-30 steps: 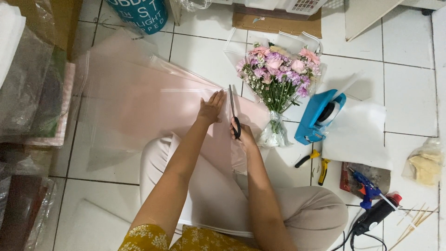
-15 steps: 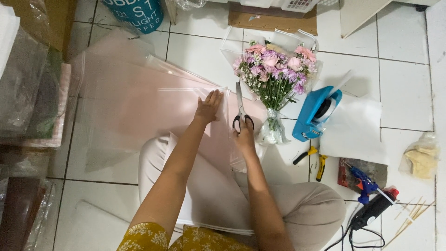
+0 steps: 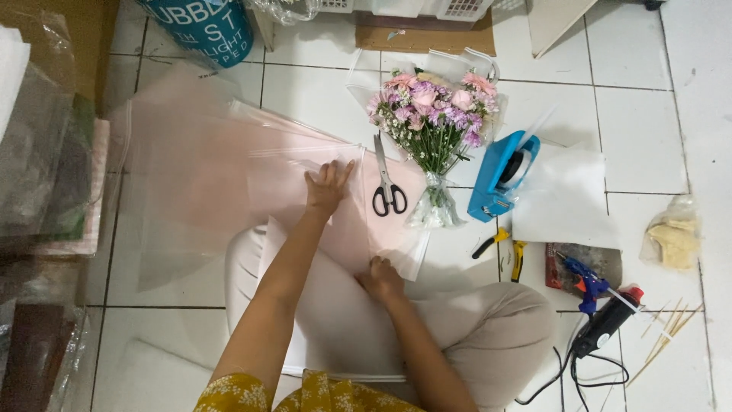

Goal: The person sits on the floor and uses scissors to cut a sheet of pink wrapping paper into smaller rectangular pieces. The person repeatedly cuts the paper, stacks the cut pieces, and adjusts the remaining sheet.

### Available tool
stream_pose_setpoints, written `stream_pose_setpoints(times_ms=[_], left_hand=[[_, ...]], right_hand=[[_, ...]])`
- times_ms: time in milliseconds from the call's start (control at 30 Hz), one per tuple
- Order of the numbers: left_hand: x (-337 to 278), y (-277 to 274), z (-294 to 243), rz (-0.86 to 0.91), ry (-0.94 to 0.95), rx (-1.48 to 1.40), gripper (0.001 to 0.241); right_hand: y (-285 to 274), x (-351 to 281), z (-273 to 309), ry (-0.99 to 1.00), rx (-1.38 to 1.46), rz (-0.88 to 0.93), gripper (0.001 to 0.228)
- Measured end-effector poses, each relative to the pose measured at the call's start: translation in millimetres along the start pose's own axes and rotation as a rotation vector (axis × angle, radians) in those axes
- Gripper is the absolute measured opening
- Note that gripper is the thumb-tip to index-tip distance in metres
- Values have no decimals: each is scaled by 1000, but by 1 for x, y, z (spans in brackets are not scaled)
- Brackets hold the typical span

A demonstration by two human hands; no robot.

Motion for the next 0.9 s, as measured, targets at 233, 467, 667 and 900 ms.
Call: stream_pose_setpoints(times_ms=[233,467,667,900], left_hand=[[-11,-11,34,-18,-70,0,58],[-100,-108,46,67,-29,-627,64],[-147,-84,60,329,48,-716,66],[-125,-57,123,274,-388,-470,73]], right_hand=[[9,7,-13,-34,120,5,75],[-17,19,-8,-146,212,-414,33],[-39,64,-28,-226,49,-524,25],[-47,30,-4,-254,477,-417,58]])
Point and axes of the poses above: each hand's wrist, its own x-axis towards the middle knuckle, its own y-axis out of the palm, z = x × y, the point moved 2 cm from there along x, towards the middle knuckle, and after that the axes turned 7 degrees about -y, right-handed, at the moved point
